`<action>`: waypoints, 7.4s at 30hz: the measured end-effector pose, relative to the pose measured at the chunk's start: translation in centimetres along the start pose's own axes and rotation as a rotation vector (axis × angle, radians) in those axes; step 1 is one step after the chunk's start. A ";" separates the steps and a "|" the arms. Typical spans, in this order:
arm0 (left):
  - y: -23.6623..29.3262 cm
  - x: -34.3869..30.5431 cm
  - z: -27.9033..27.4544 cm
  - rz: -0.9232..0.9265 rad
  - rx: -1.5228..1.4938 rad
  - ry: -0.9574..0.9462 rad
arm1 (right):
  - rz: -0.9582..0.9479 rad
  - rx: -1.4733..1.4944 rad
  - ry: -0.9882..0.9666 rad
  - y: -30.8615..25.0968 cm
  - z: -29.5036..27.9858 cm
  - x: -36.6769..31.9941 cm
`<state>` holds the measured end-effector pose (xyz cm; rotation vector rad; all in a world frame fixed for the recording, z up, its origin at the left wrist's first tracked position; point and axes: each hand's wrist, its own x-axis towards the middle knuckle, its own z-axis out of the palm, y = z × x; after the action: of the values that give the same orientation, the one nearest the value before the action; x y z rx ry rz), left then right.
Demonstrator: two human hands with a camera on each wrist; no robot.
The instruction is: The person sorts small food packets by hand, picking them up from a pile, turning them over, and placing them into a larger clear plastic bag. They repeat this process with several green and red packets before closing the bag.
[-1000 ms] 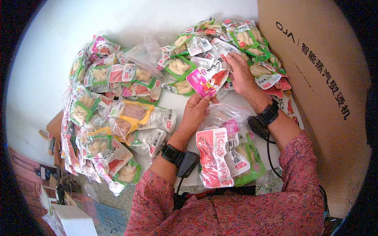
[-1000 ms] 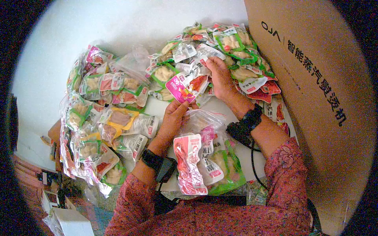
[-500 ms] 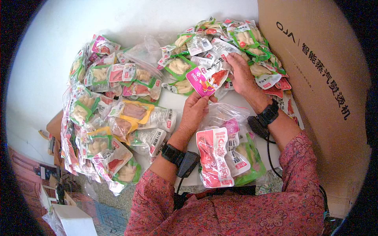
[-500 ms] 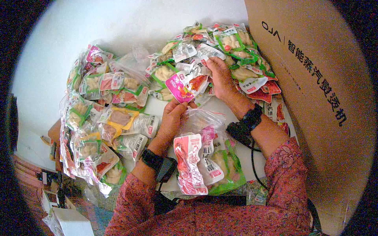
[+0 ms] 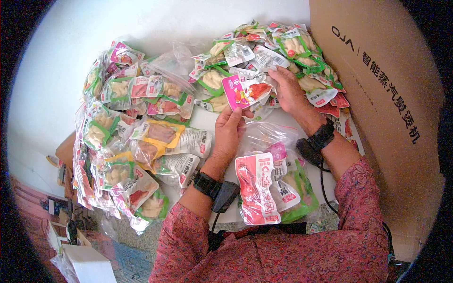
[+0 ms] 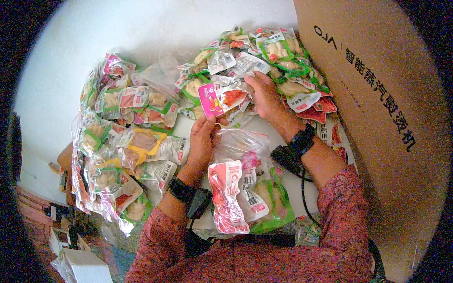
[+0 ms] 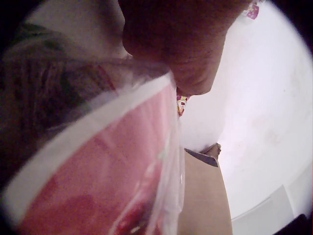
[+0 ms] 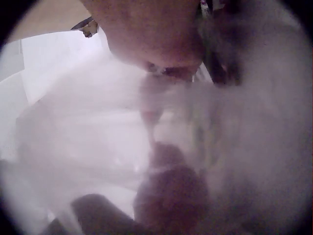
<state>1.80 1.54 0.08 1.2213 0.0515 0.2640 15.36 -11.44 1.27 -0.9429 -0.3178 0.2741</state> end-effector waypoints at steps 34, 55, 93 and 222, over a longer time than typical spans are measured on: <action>-0.4 0.1 -0.1 -0.086 -0.047 0.065 | 0.223 -0.306 -0.459 0.5 0.0 -1.5; -1.4 0.7 -0.2 -0.040 0.018 0.014 | 0.011 -0.548 -0.458 0.4 0.3 -1.6; -2.2 0.9 -0.5 0.019 0.172 -0.175 | -0.034 -0.391 -0.361 0.8 0.1 -1.2; 6.9 -1.9 4.0 0.344 0.490 -0.210 | 0.190 -0.916 -0.968 -9.8 2.8 -3.9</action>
<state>-0.55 -0.40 7.66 1.7405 -0.2945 0.4370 11.61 -16.21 10.30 -1.7025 -1.3216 0.7971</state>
